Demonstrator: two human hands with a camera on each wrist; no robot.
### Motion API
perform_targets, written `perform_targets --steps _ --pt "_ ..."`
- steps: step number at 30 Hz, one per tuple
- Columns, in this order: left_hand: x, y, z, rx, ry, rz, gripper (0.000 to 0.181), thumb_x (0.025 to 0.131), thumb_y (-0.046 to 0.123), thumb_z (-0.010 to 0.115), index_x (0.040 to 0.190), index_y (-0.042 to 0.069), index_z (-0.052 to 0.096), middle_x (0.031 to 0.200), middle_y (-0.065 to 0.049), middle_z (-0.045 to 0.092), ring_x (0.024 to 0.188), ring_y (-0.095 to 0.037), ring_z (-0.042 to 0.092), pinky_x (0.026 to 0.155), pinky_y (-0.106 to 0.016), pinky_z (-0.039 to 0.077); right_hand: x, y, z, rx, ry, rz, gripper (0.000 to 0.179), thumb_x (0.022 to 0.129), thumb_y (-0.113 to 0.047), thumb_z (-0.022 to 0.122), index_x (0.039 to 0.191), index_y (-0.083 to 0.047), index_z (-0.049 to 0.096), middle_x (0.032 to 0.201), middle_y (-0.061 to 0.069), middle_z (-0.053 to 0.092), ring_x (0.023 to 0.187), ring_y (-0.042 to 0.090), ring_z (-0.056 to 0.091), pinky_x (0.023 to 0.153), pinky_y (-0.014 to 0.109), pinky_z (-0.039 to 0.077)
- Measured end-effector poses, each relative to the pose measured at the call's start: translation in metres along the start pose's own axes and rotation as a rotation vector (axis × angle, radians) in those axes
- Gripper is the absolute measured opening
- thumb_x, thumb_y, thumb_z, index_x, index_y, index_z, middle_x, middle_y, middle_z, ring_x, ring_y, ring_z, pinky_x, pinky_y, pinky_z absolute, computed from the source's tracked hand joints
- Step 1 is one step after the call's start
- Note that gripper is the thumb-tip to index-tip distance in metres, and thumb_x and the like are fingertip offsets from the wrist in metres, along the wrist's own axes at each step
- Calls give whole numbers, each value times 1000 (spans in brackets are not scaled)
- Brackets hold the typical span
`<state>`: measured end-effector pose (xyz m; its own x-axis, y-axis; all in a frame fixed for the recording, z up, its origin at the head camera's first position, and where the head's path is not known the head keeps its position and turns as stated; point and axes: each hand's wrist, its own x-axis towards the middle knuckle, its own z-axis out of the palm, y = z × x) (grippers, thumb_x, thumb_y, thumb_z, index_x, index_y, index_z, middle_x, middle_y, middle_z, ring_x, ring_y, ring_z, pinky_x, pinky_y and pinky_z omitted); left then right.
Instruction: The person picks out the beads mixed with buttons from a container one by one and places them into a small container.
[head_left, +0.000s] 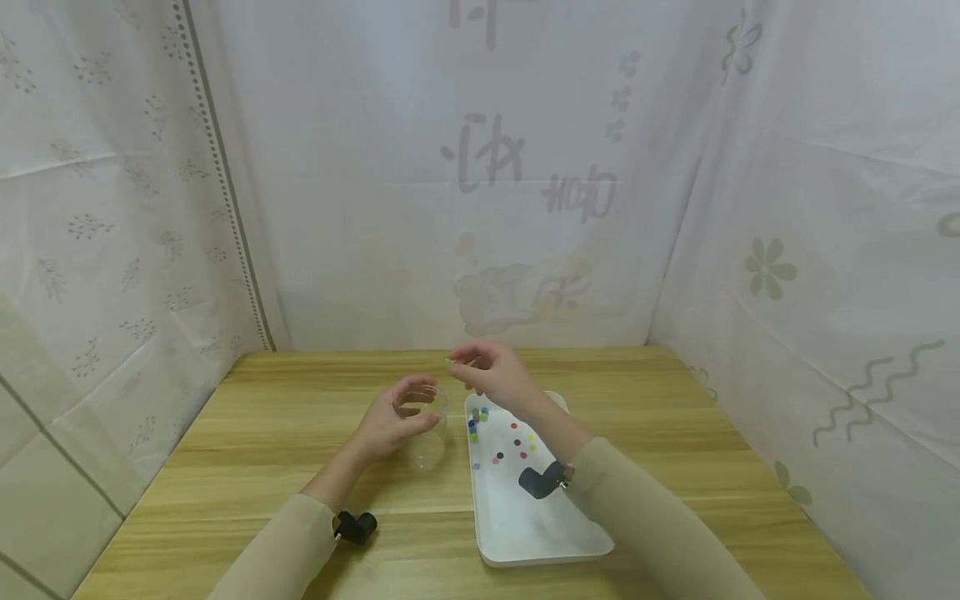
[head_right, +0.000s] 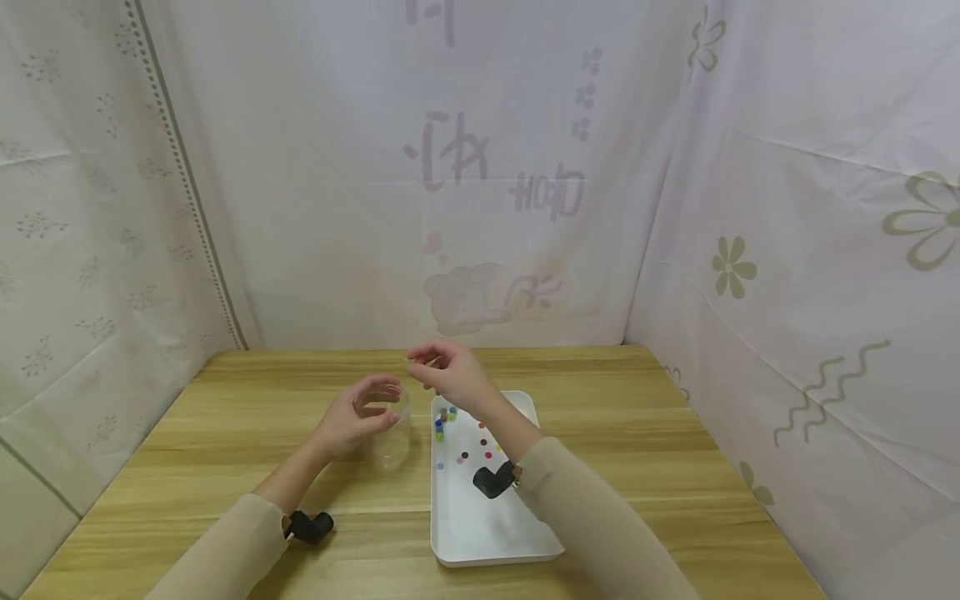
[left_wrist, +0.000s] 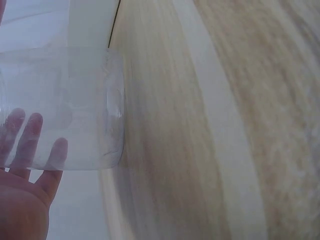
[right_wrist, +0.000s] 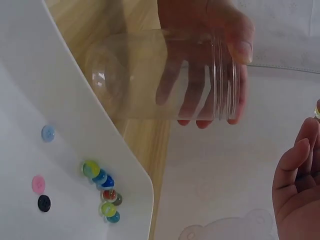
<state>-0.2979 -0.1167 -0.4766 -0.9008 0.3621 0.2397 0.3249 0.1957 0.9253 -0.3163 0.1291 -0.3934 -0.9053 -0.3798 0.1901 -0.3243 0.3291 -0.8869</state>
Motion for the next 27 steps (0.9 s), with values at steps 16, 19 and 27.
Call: perform_targets --steps 16,19,27 --pt "-3 0 1 -6 6 -8 59 96 21 80 150 10 58 148 -19 66 141 -42 60 121 -69 46 8 -2 22 49 -53 -18 26 102 -26 78 124 -11 77 107 3 76 80 17 66 67 29 55" --pt "-3 1 1 -8 2 -8 59 97 21 80 150 11 58 149 -20 65 142 -42 59 121 -68 46 9 -1 26 37 -57 -8 26 102 -28 79 123 -13 77 108 3 75 80 16 64 67 30 55" --pt "-1 2 1 -3 3 -12 55 96 22 80 147 11 60 149 -18 65 142 -42 59 121 -67 47 8 -4 32 34 -76 3 24 102 -27 79 121 -13 77 103 1 72 77 14 60 63 26 51"
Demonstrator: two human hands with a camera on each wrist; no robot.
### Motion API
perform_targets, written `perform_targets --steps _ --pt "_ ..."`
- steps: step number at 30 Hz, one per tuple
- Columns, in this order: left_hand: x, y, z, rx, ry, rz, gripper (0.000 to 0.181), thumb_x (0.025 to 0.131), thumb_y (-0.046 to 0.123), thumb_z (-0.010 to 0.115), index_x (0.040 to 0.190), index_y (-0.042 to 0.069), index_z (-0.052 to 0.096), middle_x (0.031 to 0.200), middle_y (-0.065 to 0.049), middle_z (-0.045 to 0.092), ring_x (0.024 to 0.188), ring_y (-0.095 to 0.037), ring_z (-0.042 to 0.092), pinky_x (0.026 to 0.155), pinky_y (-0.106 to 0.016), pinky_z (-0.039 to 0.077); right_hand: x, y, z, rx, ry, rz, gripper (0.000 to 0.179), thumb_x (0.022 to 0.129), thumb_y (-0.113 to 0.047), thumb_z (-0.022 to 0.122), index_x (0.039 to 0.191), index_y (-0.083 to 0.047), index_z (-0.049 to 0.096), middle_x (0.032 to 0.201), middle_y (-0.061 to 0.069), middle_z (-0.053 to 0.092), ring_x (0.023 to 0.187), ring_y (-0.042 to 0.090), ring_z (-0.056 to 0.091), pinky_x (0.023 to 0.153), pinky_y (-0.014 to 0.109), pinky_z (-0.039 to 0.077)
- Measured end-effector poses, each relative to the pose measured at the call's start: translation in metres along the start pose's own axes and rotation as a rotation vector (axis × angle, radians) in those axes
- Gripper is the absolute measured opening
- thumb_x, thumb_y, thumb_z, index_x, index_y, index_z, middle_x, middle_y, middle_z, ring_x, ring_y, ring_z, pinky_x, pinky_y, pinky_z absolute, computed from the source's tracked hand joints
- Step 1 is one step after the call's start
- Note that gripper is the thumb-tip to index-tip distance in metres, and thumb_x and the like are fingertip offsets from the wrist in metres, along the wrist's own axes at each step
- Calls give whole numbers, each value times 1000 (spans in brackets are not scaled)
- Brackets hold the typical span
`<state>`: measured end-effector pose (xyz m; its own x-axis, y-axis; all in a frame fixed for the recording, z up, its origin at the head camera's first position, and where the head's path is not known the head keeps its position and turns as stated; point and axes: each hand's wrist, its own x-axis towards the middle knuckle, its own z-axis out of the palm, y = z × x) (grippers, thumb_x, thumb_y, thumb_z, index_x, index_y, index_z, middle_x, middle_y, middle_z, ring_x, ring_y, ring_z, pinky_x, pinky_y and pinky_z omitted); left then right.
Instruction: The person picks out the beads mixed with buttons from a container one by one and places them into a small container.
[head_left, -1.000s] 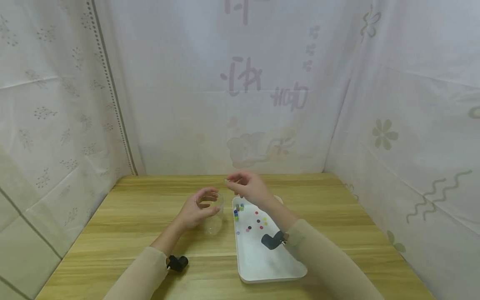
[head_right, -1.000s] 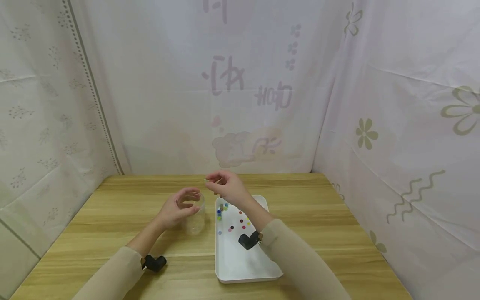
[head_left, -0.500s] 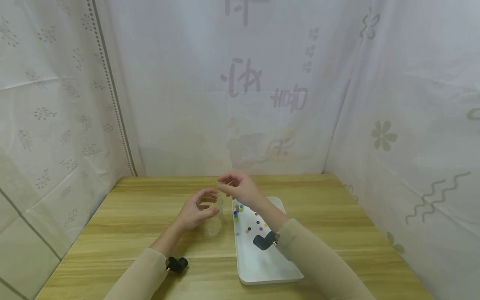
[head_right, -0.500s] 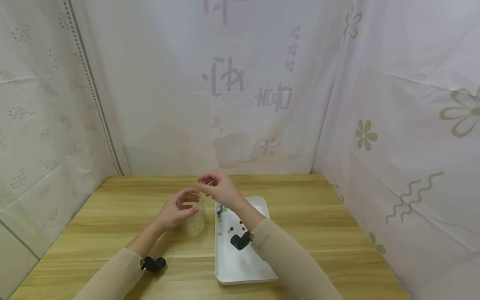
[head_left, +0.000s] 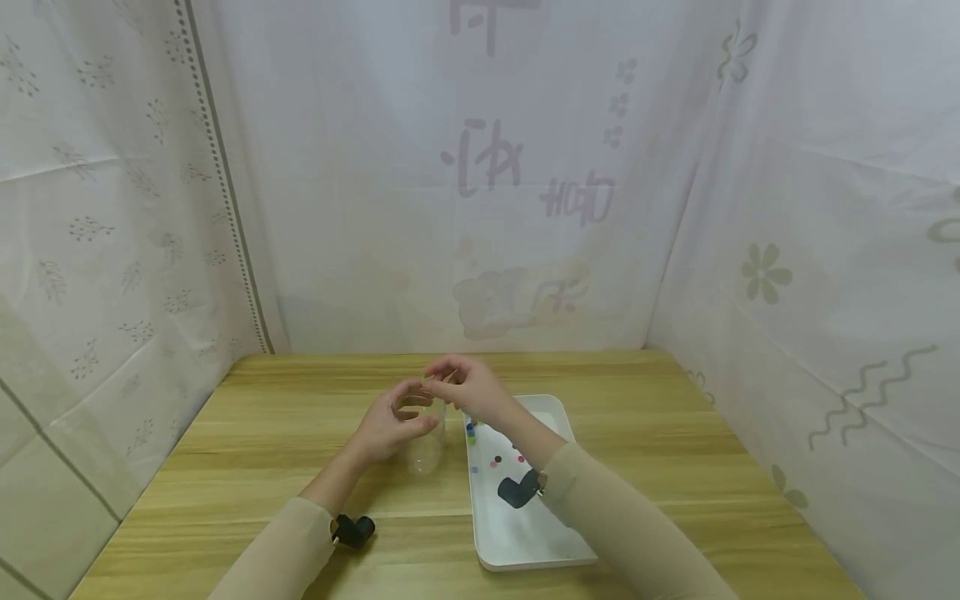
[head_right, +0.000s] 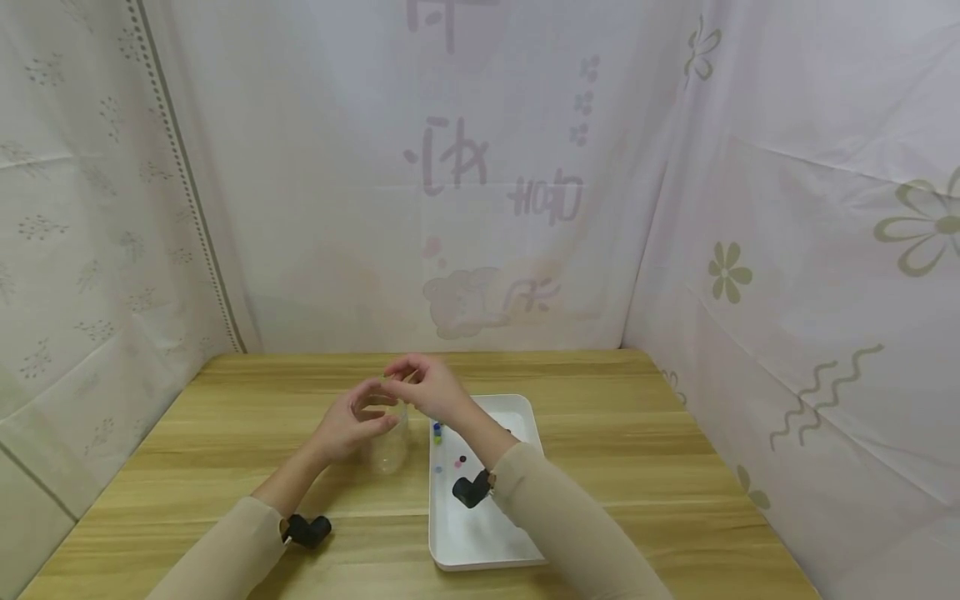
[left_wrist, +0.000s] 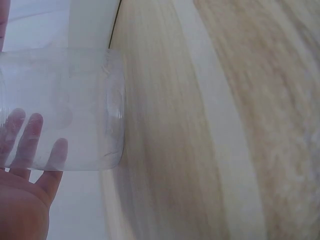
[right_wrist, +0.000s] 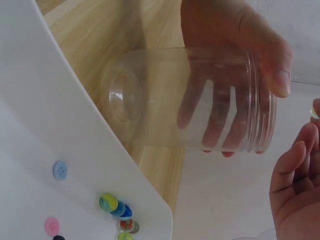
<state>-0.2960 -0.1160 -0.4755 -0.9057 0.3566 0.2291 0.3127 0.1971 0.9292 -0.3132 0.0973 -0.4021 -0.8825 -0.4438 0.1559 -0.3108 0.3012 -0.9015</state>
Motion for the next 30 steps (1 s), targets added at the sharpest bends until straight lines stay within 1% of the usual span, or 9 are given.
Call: perform_targets --steps 4,9,12,16,18,22,25,30 --pt "0 1 0 2 -3 2 51 96 22 79 143 10 61 148 -16 66 142 -43 59 121 -68 47 0 2 2 7 -11 1 26 101 -26 80 123 -12 77 103 1 72 78 14 60 63 24 51" --pt "0 2 1 19 8 -4 46 96 24 80 137 12 64 148 -13 67 141 -40 61 120 -65 49 1 4 5 -16 -14 -10 23 102 -27 78 121 -16 77 104 1 73 81 14 63 64 25 54" --pt "1 2 1 16 10 0 50 96 24 80 141 14 64 151 -11 66 141 -38 61 120 -64 50 2 5 6 -24 -19 -15 24 102 -28 77 123 -16 77 107 1 73 81 13 63 64 25 54" --pt "1 0 0 8 5 7 58 96 22 79 150 14 60 153 -13 64 140 -39 62 120 -64 50 2 6 5 0 -21 -8 35 102 -29 78 134 -15 73 118 6 72 80 13 62 65 24 53" --pt "1 -1 0 9 5 8 59 96 22 80 151 13 60 152 -16 64 141 -40 61 120 -65 49 2 5 3 19 -18 0 41 102 -31 79 140 -17 70 128 12 71 81 14 62 66 25 52" --pt "1 -2 0 5 7 13 57 96 22 80 148 11 60 148 -23 65 141 -43 60 120 -68 48 1 5 -4 52 1 3 49 100 -34 81 145 -22 67 139 15 67 86 15 63 67 25 52" --pt "2 -2 0 -7 8 20 57 96 21 80 148 10 60 147 -23 66 141 -44 60 120 -69 47 1 7 -11 59 21 1 49 100 -33 81 145 -23 66 138 12 67 88 15 64 68 25 53" --pt "2 -1 1 -18 8 30 57 95 20 81 148 12 61 147 -23 66 140 -43 61 119 -70 47 -1 16 -25 65 53 -6 47 102 -29 80 145 -19 66 135 13 67 87 16 66 67 24 53"
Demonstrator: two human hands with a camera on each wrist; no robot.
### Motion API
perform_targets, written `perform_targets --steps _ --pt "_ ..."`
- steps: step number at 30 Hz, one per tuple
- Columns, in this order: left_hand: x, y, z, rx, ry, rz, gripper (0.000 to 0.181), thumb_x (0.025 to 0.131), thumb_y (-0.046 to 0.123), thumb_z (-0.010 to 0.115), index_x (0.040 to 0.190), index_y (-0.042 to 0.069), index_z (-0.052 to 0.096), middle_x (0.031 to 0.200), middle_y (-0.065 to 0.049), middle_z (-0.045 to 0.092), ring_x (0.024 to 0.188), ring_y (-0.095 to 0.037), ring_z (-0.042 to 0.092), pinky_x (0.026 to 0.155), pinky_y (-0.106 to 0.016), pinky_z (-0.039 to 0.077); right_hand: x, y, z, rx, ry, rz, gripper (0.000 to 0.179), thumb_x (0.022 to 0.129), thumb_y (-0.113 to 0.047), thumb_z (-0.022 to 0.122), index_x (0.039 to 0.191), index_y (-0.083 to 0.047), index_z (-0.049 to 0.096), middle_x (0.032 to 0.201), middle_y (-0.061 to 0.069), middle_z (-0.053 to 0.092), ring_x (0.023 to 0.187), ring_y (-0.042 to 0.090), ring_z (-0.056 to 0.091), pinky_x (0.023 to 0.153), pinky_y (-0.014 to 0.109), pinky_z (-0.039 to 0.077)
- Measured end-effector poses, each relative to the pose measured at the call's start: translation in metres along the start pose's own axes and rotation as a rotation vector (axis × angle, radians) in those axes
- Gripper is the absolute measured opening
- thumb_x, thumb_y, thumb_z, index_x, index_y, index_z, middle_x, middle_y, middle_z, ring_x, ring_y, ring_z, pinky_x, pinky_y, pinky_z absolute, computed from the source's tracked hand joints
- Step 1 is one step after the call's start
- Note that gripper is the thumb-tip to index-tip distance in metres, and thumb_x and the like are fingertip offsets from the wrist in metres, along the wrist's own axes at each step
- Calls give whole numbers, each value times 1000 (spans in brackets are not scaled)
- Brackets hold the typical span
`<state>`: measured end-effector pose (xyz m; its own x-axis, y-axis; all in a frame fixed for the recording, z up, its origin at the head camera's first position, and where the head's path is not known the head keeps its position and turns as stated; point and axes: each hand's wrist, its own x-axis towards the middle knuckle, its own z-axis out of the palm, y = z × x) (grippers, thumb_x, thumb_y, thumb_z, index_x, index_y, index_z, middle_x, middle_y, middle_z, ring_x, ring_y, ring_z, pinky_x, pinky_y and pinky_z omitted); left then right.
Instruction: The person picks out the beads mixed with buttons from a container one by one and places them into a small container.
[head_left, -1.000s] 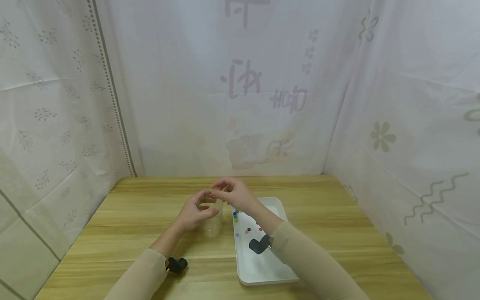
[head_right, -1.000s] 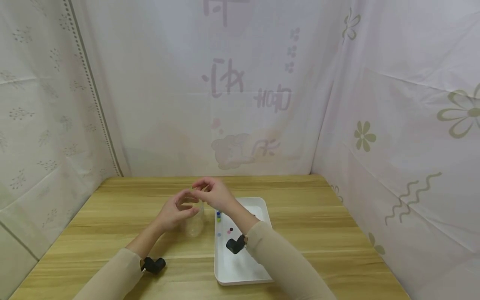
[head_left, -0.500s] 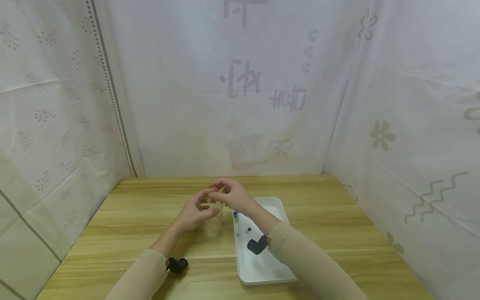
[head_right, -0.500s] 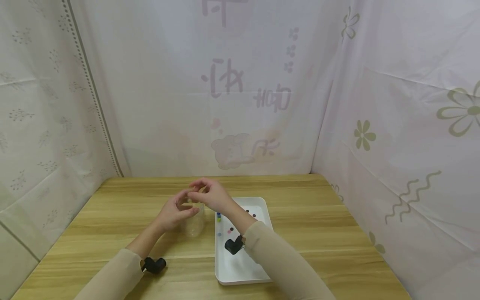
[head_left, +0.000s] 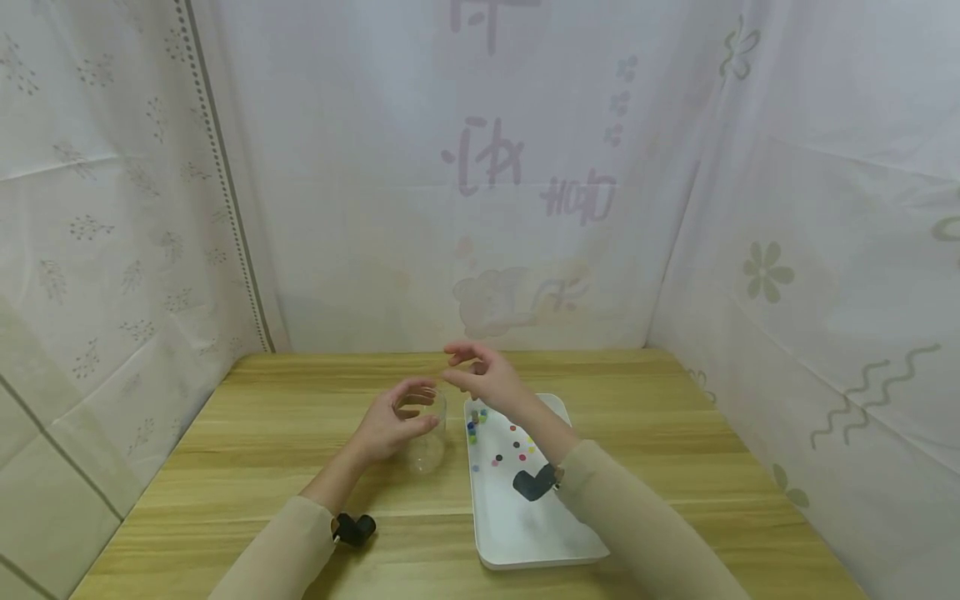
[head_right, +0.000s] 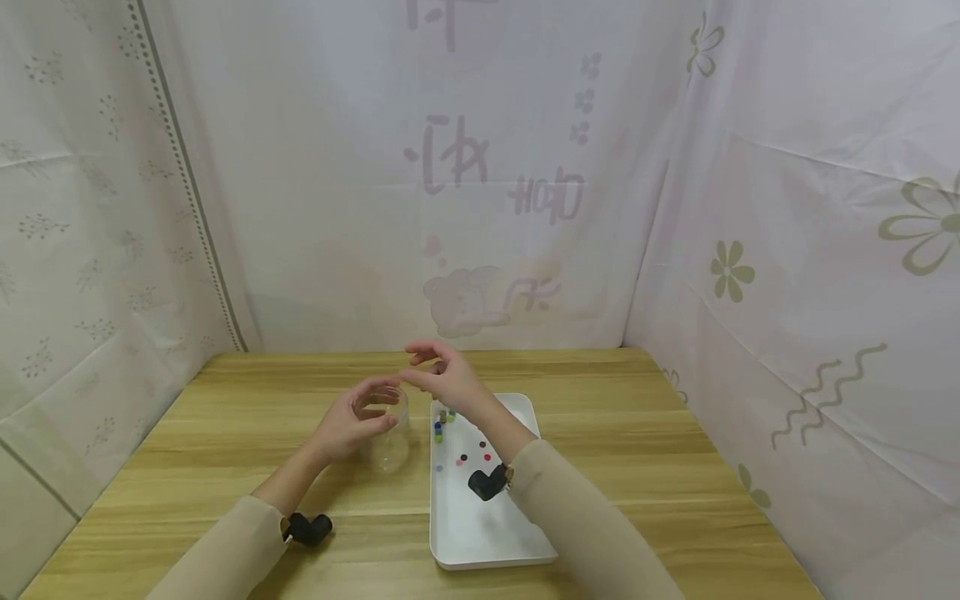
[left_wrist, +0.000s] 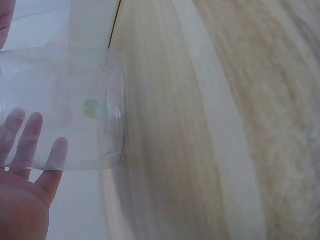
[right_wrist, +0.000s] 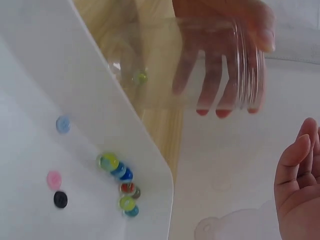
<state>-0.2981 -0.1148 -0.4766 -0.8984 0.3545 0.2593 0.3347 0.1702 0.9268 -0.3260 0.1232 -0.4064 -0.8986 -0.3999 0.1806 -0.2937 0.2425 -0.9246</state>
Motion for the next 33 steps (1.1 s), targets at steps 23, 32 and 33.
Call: perform_targets --steps 23,32,33 --pt "2 2 -1 -3 1 5 56 96 19 81 148 12 60 146 -21 67 138 -45 62 118 -70 47 -24 40 -39 -97 83 98 41 101 -31 81 139 -19 71 123 7 71 90 36 68 65 29 56" --pt "1 1 0 2 -2 -8 57 96 19 81 149 12 60 147 -20 66 139 -46 61 119 -68 48 -28 53 -36 -114 90 143 37 102 -28 79 136 -17 71 119 7 71 89 32 70 72 41 62" --pt "0 1 0 3 -2 -8 57 96 19 81 149 12 60 147 -20 66 139 -45 61 119 -68 48 -28 55 -36 -119 89 144 37 102 -28 79 136 -16 71 118 7 71 89 33 70 72 41 63"
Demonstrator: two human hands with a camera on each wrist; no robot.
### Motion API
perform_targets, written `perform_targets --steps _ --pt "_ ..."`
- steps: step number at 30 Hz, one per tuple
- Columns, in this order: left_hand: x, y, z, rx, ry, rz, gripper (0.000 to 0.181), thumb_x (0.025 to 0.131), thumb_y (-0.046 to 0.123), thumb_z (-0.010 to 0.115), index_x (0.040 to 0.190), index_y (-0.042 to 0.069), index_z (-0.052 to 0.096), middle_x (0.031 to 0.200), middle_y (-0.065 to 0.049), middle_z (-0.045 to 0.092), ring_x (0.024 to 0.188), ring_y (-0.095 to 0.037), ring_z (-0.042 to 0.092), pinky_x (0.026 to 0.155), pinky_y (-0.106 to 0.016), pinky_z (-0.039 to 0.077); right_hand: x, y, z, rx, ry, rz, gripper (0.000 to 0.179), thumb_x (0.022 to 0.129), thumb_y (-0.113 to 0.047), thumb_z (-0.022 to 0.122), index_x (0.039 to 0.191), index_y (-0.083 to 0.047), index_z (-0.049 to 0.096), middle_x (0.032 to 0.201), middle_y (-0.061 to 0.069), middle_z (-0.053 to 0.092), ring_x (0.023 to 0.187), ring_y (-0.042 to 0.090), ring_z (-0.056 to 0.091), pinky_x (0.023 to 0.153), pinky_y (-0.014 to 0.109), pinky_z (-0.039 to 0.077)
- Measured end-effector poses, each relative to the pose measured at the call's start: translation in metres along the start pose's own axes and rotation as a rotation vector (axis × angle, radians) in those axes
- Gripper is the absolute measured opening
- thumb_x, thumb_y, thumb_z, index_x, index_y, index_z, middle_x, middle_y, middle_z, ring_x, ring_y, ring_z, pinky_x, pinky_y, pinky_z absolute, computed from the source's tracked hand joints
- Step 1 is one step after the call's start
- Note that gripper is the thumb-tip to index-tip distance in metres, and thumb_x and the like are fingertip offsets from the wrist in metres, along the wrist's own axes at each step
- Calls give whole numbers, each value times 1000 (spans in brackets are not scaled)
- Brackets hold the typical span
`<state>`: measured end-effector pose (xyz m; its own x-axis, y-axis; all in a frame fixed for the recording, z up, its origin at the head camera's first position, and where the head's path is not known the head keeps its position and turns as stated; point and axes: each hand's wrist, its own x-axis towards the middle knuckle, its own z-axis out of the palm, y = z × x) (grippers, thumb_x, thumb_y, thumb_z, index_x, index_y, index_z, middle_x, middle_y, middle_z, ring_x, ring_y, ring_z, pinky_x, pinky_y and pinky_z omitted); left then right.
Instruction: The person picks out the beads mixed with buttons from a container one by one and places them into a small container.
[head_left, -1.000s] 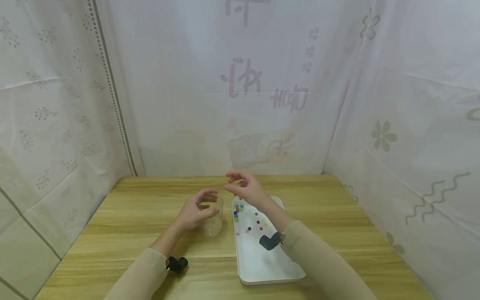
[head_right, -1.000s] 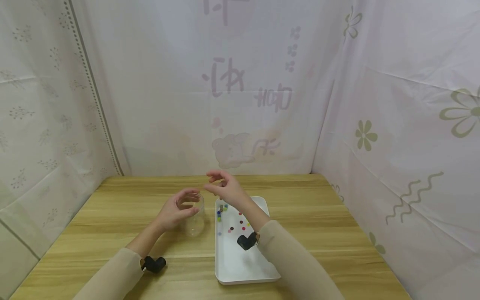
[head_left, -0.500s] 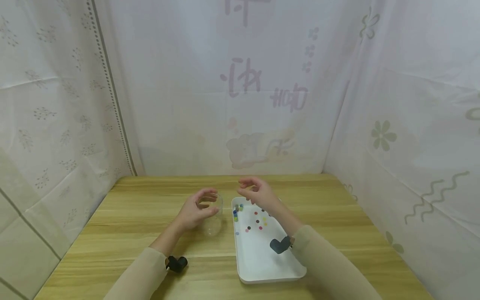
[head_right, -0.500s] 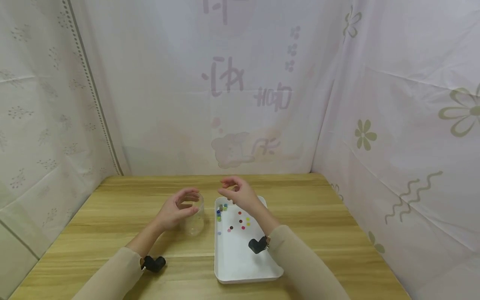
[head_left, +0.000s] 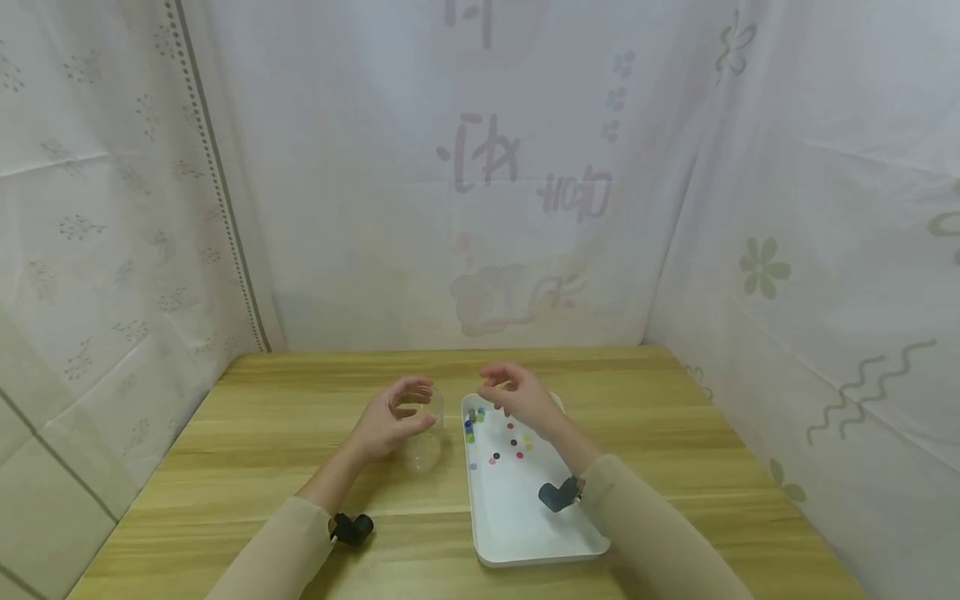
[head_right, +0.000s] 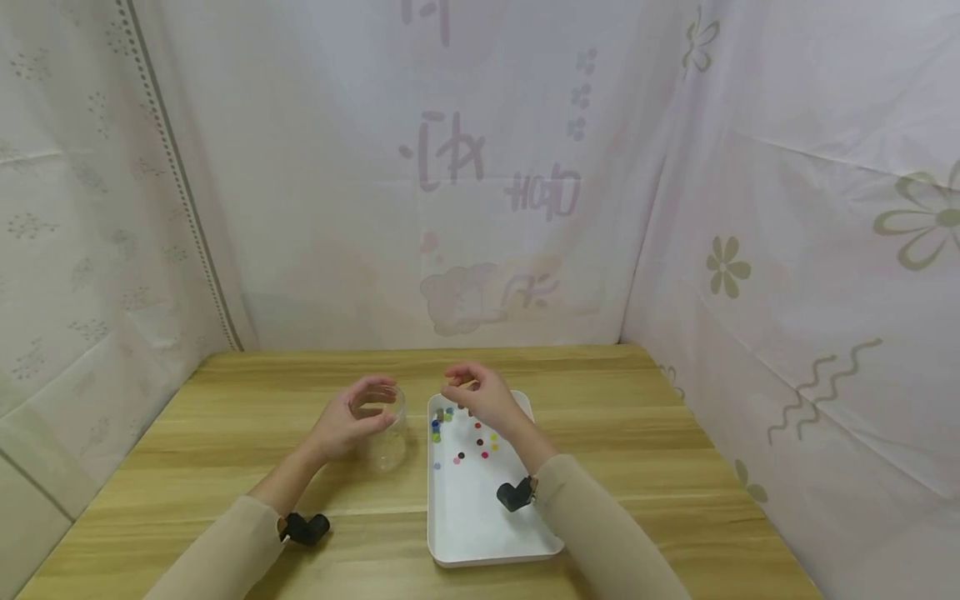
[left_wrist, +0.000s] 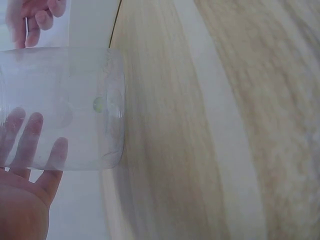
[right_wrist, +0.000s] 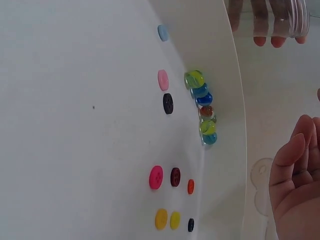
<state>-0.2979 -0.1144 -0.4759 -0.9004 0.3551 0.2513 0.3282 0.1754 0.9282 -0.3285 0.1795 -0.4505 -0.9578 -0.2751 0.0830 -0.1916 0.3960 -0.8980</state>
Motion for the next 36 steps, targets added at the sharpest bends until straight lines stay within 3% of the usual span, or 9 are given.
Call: perform_targets --steps 4,9,12,16,21,31,36 --pt "-2 0 0 0 2 -2 58 96 18 81 149 11 60 148 -20 66 140 -44 61 120 -68 48 0 3 4 -12 -11 18 39 101 -28 80 137 -13 71 117 7 72 90 35 70 72 43 63" --pt "-2 -2 1 7 8 0 57 95 18 81 148 11 60 146 -20 67 139 -43 62 119 -67 49 -2 8 8 -2 -40 48 42 101 -28 80 137 -10 71 117 7 73 84 23 67 65 31 57" --pt "-3 -3 1 5 8 -3 57 95 17 81 148 11 60 146 -20 67 138 -44 63 119 -69 48 -2 13 9 4 -62 57 46 100 -27 80 140 -6 69 117 7 73 85 27 67 61 25 52" --pt "-3 -2 1 2 8 -4 57 95 17 81 148 12 60 146 -20 67 138 -44 63 119 -70 47 -2 19 11 -14 -83 62 41 100 -28 81 136 -10 72 116 7 74 86 31 69 64 27 55" --pt "-3 -1 1 6 8 -1 57 96 18 81 148 12 60 146 -20 67 139 -44 62 120 -71 46 -3 24 12 -58 -124 90 32 100 -27 80 129 -15 75 112 5 73 84 22 68 68 30 59" --pt "-1 0 1 2 4 -7 58 95 19 81 149 12 60 147 -20 66 140 -45 60 120 -71 46 -6 29 15 -109 -193 133 26 100 -25 79 124 -18 77 102 2 70 74 18 62 61 26 50" --pt "0 0 1 -2 2 -11 57 95 19 81 148 12 60 147 -20 66 141 -46 59 121 -70 45 -7 31 15 -98 -216 116 25 100 -22 78 124 -14 77 101 2 69 76 17 61 63 26 51"
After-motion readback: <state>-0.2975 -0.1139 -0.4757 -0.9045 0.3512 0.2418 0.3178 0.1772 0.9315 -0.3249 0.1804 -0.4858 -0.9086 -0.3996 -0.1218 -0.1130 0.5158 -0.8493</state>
